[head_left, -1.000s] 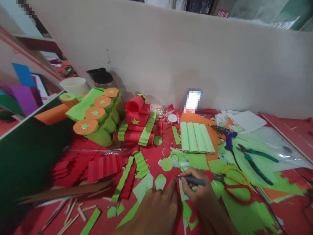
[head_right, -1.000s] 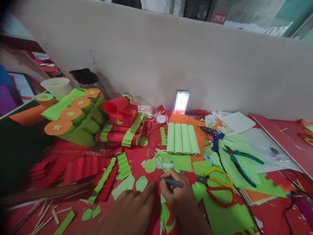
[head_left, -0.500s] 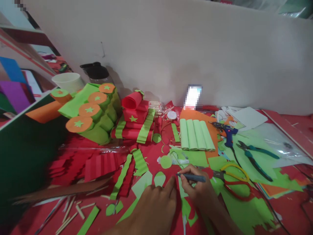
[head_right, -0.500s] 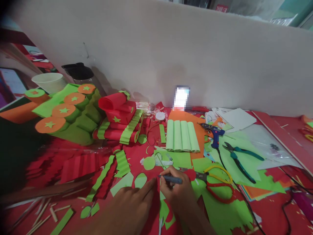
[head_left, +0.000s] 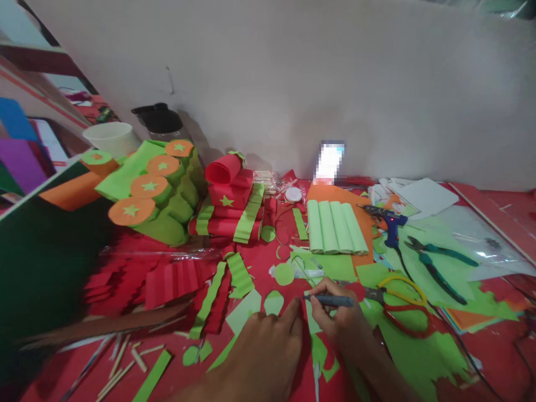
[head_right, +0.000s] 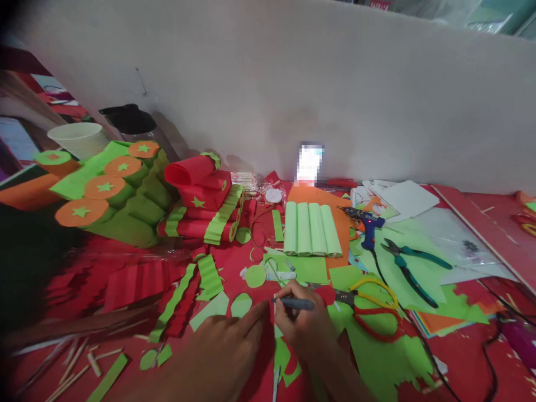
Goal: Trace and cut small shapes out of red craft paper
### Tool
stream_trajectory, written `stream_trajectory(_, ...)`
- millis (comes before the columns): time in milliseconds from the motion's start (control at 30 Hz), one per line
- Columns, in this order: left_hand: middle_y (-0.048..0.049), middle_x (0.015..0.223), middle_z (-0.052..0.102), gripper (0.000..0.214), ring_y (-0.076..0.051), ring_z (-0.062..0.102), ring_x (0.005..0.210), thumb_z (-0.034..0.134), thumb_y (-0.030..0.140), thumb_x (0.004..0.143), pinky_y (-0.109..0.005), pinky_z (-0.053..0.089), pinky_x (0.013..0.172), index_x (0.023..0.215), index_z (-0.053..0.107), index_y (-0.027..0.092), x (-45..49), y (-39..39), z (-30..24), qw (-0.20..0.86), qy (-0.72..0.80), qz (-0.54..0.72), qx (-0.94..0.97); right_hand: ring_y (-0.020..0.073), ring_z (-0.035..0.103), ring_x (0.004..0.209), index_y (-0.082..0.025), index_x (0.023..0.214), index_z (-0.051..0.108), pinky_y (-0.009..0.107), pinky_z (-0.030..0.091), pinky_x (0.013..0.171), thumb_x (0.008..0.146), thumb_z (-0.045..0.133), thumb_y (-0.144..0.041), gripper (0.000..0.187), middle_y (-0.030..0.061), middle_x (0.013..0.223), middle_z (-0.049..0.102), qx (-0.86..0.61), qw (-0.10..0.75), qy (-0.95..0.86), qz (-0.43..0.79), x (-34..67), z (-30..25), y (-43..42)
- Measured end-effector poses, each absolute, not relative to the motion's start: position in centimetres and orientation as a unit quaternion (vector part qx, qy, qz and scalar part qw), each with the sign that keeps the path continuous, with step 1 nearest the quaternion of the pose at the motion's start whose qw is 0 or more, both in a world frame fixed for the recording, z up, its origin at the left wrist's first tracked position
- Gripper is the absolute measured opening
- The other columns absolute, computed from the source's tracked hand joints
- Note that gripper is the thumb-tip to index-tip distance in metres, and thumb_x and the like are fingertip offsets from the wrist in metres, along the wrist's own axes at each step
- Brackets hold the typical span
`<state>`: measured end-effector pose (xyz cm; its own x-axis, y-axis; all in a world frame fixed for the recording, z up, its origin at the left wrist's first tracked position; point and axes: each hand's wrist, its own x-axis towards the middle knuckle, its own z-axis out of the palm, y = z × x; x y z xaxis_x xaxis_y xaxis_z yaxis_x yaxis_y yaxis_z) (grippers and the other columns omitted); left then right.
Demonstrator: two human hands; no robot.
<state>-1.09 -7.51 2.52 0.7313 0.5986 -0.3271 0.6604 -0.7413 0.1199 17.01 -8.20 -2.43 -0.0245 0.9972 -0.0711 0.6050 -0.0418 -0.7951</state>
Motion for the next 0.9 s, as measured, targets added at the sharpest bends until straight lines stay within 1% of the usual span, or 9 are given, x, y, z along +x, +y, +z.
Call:
stream_trajectory(100,-0.0229,0.128,0.060,0.049,-0.025,0.070,0.074,0.059,0.018,0.081,-0.037,0.057,0.064,0.129,0.057,0.010,-1.2,-7.3,2.7,0.134,0.323,-0.148,0.925,0.0148,0.054,0.056,-0.021,0.081,0.057,0.024,0.042,0.056,0.083,0.054,-0.021,0.003,-0.0025,0.061,0.059,-0.636,0.285,-0.637,0.329,17.1,-2.5,-8.2)
stream_trajectory(233,-0.0210,0.133,0.057,0.049,-0.027,0.071,0.079,0.055,0.017,0.082,-0.039,0.058,0.065,0.131,0.056,0.012,-1.1,-7.0,2.7,0.144,0.329,-0.149,0.921,0.0155,0.053,0.057,-0.021,0.077,0.055,0.024,0.041,0.056,0.083,0.054,-0.021,0.005,-0.0025,0.060,0.056,-0.638,0.289,-0.635,0.325,17.1,-2.5,-8.2)
stream_trajectory(300,-0.0209,0.138,0.053,0.048,-0.028,0.070,0.079,0.054,0.019,0.082,-0.042,0.059,0.064,0.129,0.057,0.011,-1.1,-6.8,2.7,0.154,0.326,-0.156,0.920,0.0150,0.053,0.057,-0.022,0.077,0.055,0.023,0.040,0.056,0.082,0.055,-0.020,0.005,-0.0033,0.060,0.056,-0.638,0.288,-0.634,0.329,17.1,-2.5,-8.1)
stream_trajectory(400,-0.0222,0.143,0.048,0.054,-0.030,0.070,0.077,0.055,0.023,0.080,-0.045,0.059,0.064,0.132,0.053,0.008,-1.1,-6.7,2.7,0.165,0.318,-0.169,0.918,0.0135,0.050,0.054,-0.022,0.074,0.053,0.022,0.038,0.053,0.081,0.056,-0.019,0.008,-0.0046,0.058,0.053,-0.633,0.283,-0.635,0.340,17.1,-2.5,-8.0)
stream_trajectory(500,-0.0220,0.142,0.048,0.055,-0.030,0.069,0.077,0.054,0.023,0.079,-0.046,0.058,0.063,0.133,0.052,0.008,-1.2,-6.5,2.8,0.168,0.321,-0.176,0.915,0.0131,0.048,0.052,-0.022,0.077,0.053,0.022,0.037,0.052,0.082,0.055,-0.019,0.006,-0.0049,0.058,0.052,-0.634,0.288,-0.627,0.348,17.1,-2.4,-8.0)
stream_trajectory(600,-0.0198,0.136,0.053,0.044,-0.030,0.069,0.079,0.049,0.021,0.082,-0.046,0.057,0.063,0.125,0.057,0.012,-1.5,-6.2,3.0,0.175,0.327,-0.167,0.914,0.0126,0.047,0.052,-0.022,0.074,0.053,0.022,0.036,0.052,0.080,0.056,-0.017,0.008,-0.0053,0.057,0.051,-0.626,0.286,-0.633,0.355,17.0,-2.3,-8.1)
stream_trajectory(733,-0.0123,0.125,0.060,0.032,-0.027,0.067,0.073,0.041,0.019,0.086,-0.045,0.055,0.061,0.109,0.062,0.019,-2.2,-5.8,3.0,0.189,0.330,-0.124,0.916,0.0121,0.046,0.052,-0.021,0.074,0.053,0.021,0.035,0.051,0.080,0.055,-0.016,0.008,-0.0054,0.057,0.050,-0.626,0.292,-0.623,0.367,17.0,-2.2,-8.0)
stream_trajectory(800,-0.0097,0.119,0.063,0.028,-0.025,0.067,0.070,0.041,0.017,0.085,-0.042,0.053,0.062,0.103,0.063,0.020,-2.5,-5.5,3.0,0.203,0.332,-0.104,0.915,0.0117,0.044,0.051,-0.021,0.074,0.053,0.021,0.034,0.050,0.080,0.055,-0.016,0.009,-0.0059,0.056,0.049,-0.619,0.288,-0.626,0.378,17.1,-2.3,-7.9)
stream_trajectory(900,-0.0082,0.116,0.064,0.027,-0.023,0.066,0.073,0.046,0.015,0.081,-0.037,0.051,0.065,0.101,0.063,0.021,-2.9,-4.8,2.9,0.229,0.338,-0.083,0.909,0.0114,0.043,0.049,-0.021,0.074,0.052,0.021,0.032,0.049,0.081,0.055,-0.017,0.009,-0.0063,0.055,0.047,-0.617,0.286,-0.618,0.394,17.1,-2.4,-8.0)
